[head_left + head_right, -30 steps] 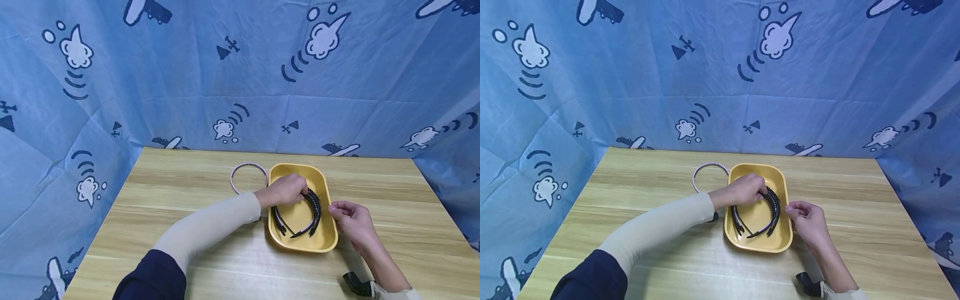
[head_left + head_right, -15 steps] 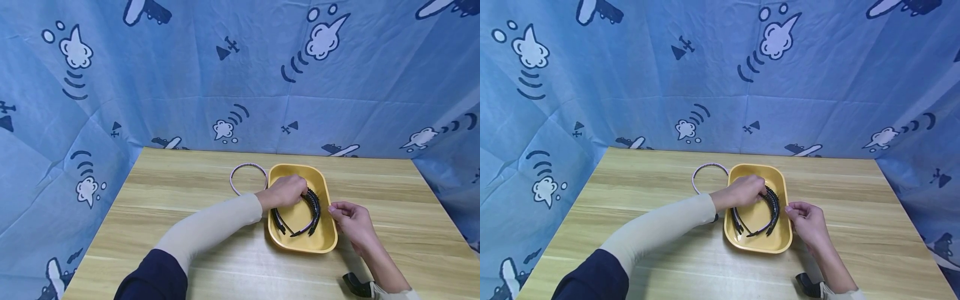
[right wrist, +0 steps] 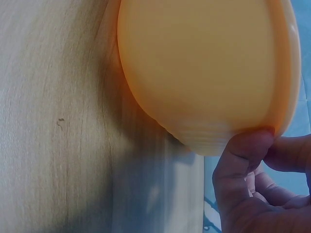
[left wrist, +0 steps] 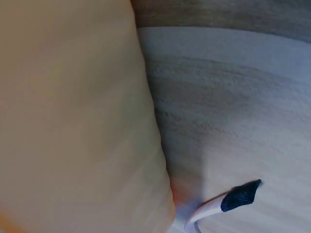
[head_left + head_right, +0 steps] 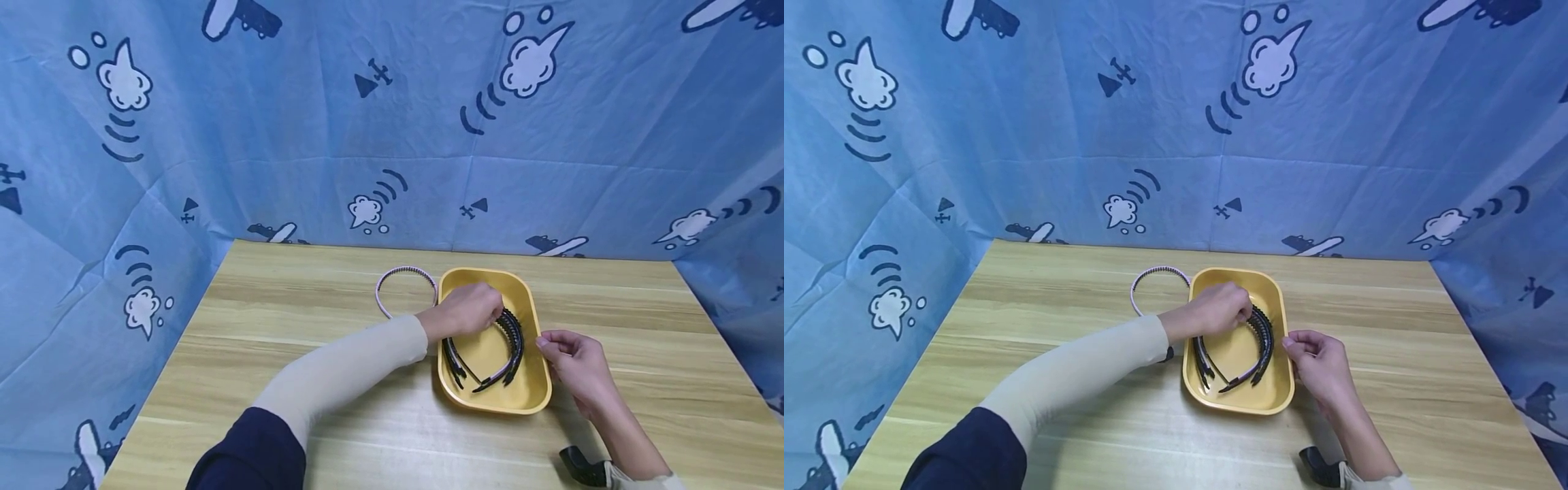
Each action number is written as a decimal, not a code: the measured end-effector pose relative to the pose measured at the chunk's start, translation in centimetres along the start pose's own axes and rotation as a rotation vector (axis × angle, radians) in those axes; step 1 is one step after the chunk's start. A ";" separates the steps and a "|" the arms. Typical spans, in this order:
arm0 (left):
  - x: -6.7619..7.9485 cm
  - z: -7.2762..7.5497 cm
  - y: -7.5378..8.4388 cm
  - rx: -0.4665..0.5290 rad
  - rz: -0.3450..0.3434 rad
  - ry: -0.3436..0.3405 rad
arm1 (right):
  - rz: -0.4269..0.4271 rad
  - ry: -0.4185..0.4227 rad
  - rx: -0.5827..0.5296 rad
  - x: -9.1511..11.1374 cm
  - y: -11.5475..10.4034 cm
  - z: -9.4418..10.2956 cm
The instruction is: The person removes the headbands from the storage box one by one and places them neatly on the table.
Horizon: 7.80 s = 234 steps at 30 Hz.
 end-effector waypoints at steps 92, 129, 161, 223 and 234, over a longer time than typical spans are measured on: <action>1.1 4.9 -0.7 0.302 0.021 0.039 | 0.027 0.004 0.003 -0.1 -0.2 0.0; 4.6 7.7 -5.7 0.488 0.136 0.161 | 0.021 0.008 0.018 0.0 -0.3 0.0; 9.7 8.9 -12.4 0.427 0.253 0.213 | 0.009 0.012 0.025 0.0 -0.3 0.1; 18.4 7.2 -21.4 0.450 0.536 0.250 | -0.006 0.016 0.038 0.0 -0.3 0.2; 19.5 6.8 -22.4 0.435 0.564 0.253 | -0.007 0.004 0.024 0.0 -0.2 0.2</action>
Point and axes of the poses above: each hand's wrist, its own x-axis away from the middle knuckle, its own z-axis out of the back of the hand, y = z × x, the point moved 7 cm from there along -x, towards the middle knuckle, and after that the axes turned 13 degrees about -z, right-handed, at the moved point
